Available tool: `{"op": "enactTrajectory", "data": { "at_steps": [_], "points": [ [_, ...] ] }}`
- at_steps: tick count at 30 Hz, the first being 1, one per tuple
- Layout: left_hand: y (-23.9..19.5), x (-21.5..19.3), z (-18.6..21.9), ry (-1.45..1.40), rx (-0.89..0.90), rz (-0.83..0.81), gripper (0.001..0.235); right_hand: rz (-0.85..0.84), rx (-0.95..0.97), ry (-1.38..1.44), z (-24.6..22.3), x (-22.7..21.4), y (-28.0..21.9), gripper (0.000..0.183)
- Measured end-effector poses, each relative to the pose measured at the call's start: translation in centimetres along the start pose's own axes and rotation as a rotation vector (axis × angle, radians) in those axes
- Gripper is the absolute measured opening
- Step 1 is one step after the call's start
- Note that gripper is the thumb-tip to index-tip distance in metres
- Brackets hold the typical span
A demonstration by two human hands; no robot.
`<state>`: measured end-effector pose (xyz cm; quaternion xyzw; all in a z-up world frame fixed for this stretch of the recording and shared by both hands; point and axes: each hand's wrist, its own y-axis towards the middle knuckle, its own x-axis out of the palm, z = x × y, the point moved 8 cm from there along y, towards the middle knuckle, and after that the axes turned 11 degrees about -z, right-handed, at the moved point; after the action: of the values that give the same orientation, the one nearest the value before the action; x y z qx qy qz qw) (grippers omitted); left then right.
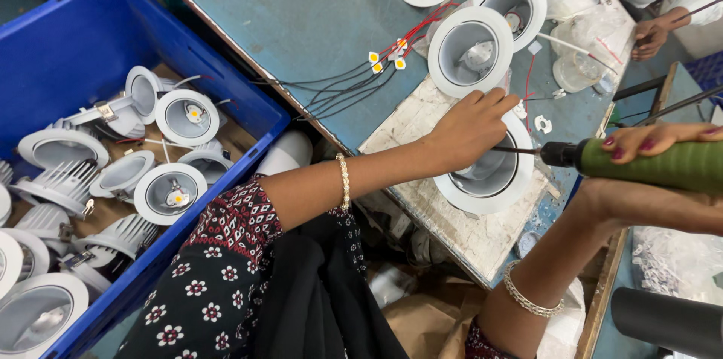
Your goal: The person assembles LED downlight fixtures at a factory workbench. They use a green heat gun to apply heat to the interior of the fixture, then insert and secure internal components and wires by hand. Completed units are placed into a blue bin.
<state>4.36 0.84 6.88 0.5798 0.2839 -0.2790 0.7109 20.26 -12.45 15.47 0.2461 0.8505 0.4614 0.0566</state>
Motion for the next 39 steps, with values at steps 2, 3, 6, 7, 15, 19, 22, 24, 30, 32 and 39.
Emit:
{"op": "enactTrajectory", "data": {
  "at_steps": [2,3,6,7,15,19,22,24,30,32,39],
  "points": [
    [0.0,0.2,0.0,-0.012,-0.009,-0.005,0.007,-0.004,0.006,0.030,0.7,-1.0,0.1,0.099],
    [0.0,0.2,0.0,-0.016,-0.013,-0.007,0.007,-0.012,0.002,0.033,1.0,-1.3,0.1,0.099],
    [0.0,0.1,0.1,-0.005,-0.020,0.014,0.007,-0.038,-0.009,0.026,1.6,-1.8,0.0,0.098],
    [0.1,0.1,0.0,-0.006,-0.022,0.021,0.007,-0.042,-0.009,0.030,1.8,-1.9,0.0,0.098],
    [0.2,0.3,0.0,-0.021,-0.026,0.018,0.005,-0.095,0.038,-0.009,2.4,-1.9,0.1,0.088],
    [0.0,0.2,0.0,-0.030,-0.025,0.045,0.005,-0.085,0.059,0.021,2.7,-2.1,0.1,0.090],
    [0.0,0.2,0.1,-0.032,-0.015,0.049,0.004,-0.125,0.049,0.006,2.7,-1.7,0.0,0.092],
    [0.1,0.4,0.1,-0.019,-0.017,0.029,0.003,-0.128,0.043,-0.022,2.7,-1.6,0.0,0.092],
    [0.0,0.5,0.0,-0.027,-0.012,0.049,0.004,-0.118,0.040,-0.078,2.6,-1.6,0.1,0.090],
    [0.0,0.5,0.1,-0.027,-0.011,0.056,0.004,-0.103,0.061,-0.067,2.8,-1.7,0.2,0.087],
    [0.0,0.3,-0.1,-0.070,-0.012,0.093,0.007,-0.142,0.115,-0.039,3.6,-1.7,0.1,0.083]
  ]
}}
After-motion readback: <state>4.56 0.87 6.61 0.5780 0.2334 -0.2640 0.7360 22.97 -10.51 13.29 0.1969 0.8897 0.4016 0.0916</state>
